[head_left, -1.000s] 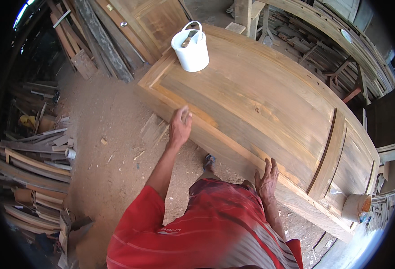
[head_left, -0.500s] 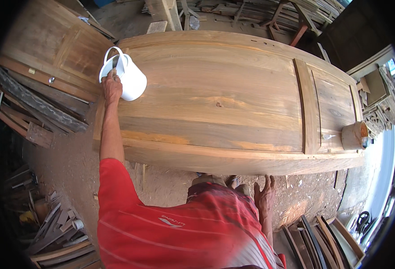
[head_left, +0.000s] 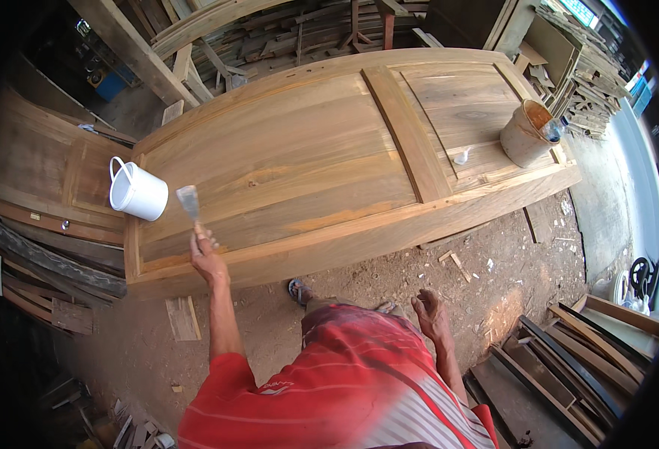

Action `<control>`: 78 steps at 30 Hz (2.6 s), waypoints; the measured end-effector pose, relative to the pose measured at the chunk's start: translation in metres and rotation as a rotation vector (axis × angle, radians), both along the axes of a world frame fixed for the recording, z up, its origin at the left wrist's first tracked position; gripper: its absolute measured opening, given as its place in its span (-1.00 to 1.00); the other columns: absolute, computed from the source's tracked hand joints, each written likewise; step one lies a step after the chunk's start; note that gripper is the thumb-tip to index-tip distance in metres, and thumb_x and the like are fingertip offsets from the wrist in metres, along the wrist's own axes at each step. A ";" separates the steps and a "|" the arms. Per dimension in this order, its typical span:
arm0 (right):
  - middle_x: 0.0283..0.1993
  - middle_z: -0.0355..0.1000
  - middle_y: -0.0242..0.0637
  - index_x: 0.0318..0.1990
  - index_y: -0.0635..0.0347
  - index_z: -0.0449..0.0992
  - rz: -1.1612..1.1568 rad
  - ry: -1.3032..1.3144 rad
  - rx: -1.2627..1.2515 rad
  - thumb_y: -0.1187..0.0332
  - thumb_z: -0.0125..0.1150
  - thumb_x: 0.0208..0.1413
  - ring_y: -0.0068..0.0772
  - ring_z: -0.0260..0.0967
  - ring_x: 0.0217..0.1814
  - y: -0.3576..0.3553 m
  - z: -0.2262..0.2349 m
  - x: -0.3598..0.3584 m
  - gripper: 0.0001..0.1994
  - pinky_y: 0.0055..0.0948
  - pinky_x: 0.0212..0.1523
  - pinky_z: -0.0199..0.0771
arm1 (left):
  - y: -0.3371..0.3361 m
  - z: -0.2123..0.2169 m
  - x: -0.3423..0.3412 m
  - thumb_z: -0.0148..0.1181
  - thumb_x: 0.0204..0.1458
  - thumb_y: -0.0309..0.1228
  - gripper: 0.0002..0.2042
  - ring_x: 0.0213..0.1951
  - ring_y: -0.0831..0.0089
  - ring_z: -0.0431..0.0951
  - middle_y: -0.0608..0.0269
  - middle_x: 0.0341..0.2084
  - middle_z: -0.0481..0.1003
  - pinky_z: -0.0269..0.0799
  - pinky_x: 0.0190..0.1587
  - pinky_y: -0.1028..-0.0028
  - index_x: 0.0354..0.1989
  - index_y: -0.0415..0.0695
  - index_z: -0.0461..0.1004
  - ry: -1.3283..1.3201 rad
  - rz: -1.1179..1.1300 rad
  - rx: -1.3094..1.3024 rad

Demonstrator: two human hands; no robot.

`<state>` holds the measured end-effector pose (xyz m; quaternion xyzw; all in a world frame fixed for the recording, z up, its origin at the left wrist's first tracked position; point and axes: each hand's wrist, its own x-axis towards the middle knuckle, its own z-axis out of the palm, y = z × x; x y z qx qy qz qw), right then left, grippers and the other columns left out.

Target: The person applies glue from a bottle onto a wooden door, rubs sawdust onto the glued areas by hand to fill gaps, and scrapes the surface using a putty knife.

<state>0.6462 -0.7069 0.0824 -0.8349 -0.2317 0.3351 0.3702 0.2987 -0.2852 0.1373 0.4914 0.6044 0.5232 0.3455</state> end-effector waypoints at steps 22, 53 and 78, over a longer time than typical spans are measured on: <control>-0.28 0.53 -0.23 0.22 0.36 0.41 -0.325 0.162 0.192 0.27 0.09 0.49 -0.49 0.50 -0.42 -0.067 0.065 0.289 -0.66 -0.45 -0.44 0.52 | -0.291 -0.027 0.479 0.36 0.18 -0.34 -0.45 0.35 -0.09 0.38 -0.09 0.35 0.35 0.34 0.40 0.05 0.35 -0.16 0.41 0.523 -1.506 0.310; -0.24 0.53 0.39 -0.06 0.32 0.43 0.147 -0.208 -0.142 0.02 -0.05 0.51 0.56 0.50 -0.10 -0.269 -0.035 0.835 -0.56 0.33 -0.13 0.43 | -0.456 -0.034 0.948 0.65 -0.10 -0.27 0.14 0.29 -0.36 0.36 -0.42 0.24 0.32 0.35 0.37 -0.07 0.61 -0.07 -0.06 1.037 -0.918 -0.120; -0.13 0.57 0.17 -0.06 0.29 0.49 0.670 -0.169 0.247 0.09 0.08 0.41 0.32 0.57 -0.05 -0.181 0.036 1.031 -0.63 0.14 -0.04 0.56 | -0.482 -0.053 0.970 0.46 -0.08 0.28 0.02 0.38 -0.23 0.33 -0.25 0.34 0.33 0.35 0.37 -0.05 0.45 -0.16 0.26 1.315 -0.506 -0.148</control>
